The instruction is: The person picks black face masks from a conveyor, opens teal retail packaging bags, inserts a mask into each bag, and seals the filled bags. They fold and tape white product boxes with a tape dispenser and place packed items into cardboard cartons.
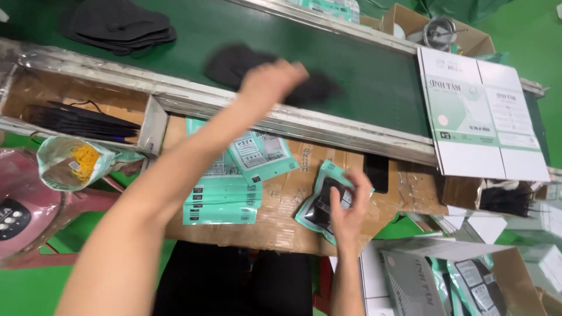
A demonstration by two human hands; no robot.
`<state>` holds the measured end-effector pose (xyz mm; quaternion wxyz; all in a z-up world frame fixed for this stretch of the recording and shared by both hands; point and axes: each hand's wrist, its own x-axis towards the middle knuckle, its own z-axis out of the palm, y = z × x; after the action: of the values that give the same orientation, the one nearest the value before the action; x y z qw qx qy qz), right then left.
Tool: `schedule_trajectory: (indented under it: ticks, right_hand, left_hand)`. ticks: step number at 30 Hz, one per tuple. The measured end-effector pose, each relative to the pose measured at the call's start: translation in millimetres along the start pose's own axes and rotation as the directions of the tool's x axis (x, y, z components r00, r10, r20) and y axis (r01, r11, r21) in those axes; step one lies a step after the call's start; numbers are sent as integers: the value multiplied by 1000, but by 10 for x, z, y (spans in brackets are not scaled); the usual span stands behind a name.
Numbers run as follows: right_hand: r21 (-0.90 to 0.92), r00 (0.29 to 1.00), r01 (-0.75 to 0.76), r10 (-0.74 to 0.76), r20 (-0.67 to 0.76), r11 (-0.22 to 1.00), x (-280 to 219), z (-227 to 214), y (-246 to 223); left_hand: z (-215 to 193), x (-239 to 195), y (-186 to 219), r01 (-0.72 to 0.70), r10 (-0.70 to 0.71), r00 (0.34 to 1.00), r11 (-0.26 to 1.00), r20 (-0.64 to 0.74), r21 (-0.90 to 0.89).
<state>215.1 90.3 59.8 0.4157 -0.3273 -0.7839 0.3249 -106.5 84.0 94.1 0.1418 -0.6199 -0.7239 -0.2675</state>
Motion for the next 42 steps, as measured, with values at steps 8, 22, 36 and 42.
schedule_trajectory:
  ticks: [8,22,36,42]
  right_hand:
    - [191,941,-84,15,338,978,-414,-570,105]
    - [153,929,-171,107,354,973,-397,-419,-8]
    - [245,929,-225,131,347,943,-697,-144,388]
    - [163,953,-146,95,288,976,-744,-115,344]
  left_hand:
    - [-594,-1283,1477,-390,506,860,738,71,-551]
    - [378,-1956,1471,331,-63,922,641,382,-692]
    - [386,-1929,1640,370,-205,928,594,310,-714]
    - [350,-1976,1725,447,-251,894,521,370,-727]
